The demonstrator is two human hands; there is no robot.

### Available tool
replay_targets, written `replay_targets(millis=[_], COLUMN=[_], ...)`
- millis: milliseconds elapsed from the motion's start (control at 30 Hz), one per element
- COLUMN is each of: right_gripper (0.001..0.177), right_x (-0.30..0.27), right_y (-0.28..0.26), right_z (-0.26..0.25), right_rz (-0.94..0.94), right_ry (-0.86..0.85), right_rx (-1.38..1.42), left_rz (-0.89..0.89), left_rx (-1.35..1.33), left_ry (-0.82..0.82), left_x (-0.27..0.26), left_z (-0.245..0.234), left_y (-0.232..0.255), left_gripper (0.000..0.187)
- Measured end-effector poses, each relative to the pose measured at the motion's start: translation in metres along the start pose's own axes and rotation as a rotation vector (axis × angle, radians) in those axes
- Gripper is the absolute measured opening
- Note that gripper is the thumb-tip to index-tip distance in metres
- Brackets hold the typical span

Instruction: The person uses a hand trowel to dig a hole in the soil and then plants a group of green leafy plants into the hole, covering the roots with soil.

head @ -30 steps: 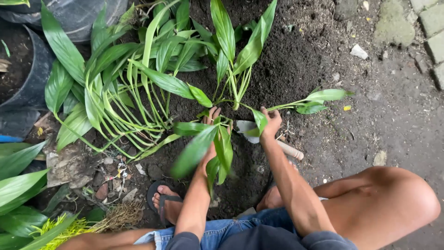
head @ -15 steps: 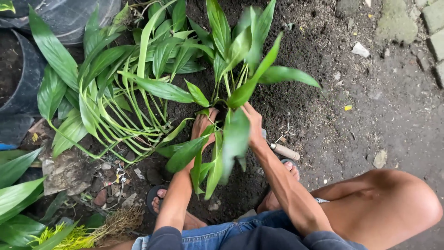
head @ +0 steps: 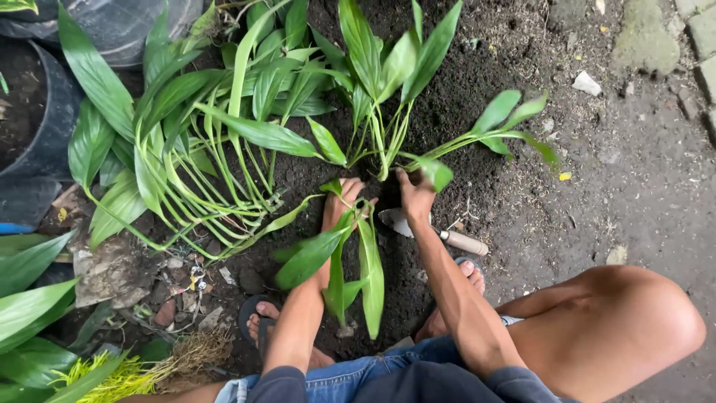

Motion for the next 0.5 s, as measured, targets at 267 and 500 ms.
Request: replay_targets(millis=[267,500], right_gripper=[0.036,0.063], right_x=[-0.023,-0.007], right_y=[-0.078,-0.059], right_z=[0.010,0.043], right_rz=[-0.363,-0.143], right_ry=[-0.079,-0.449], right_rx=[-0.164,0.038], left_rz=[-0.257,-0.327], left_rx=[-0.225,-0.215], left_ry=[0.144,0.448], left_x=[0.004,0.001], left_z=[-0.023,-0.024], left_y=[0.002,-0.016], left_gripper=[0.059,0.102])
Point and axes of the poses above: each hand's wrist, its own x-axis towards the middle knuckle, its own z-axis out of the palm, y = z × x, the point moved 7 cm from there along x, towards the middle knuckle, and after that the axes turned 12 degrees about -y, right-handed, at the moved point
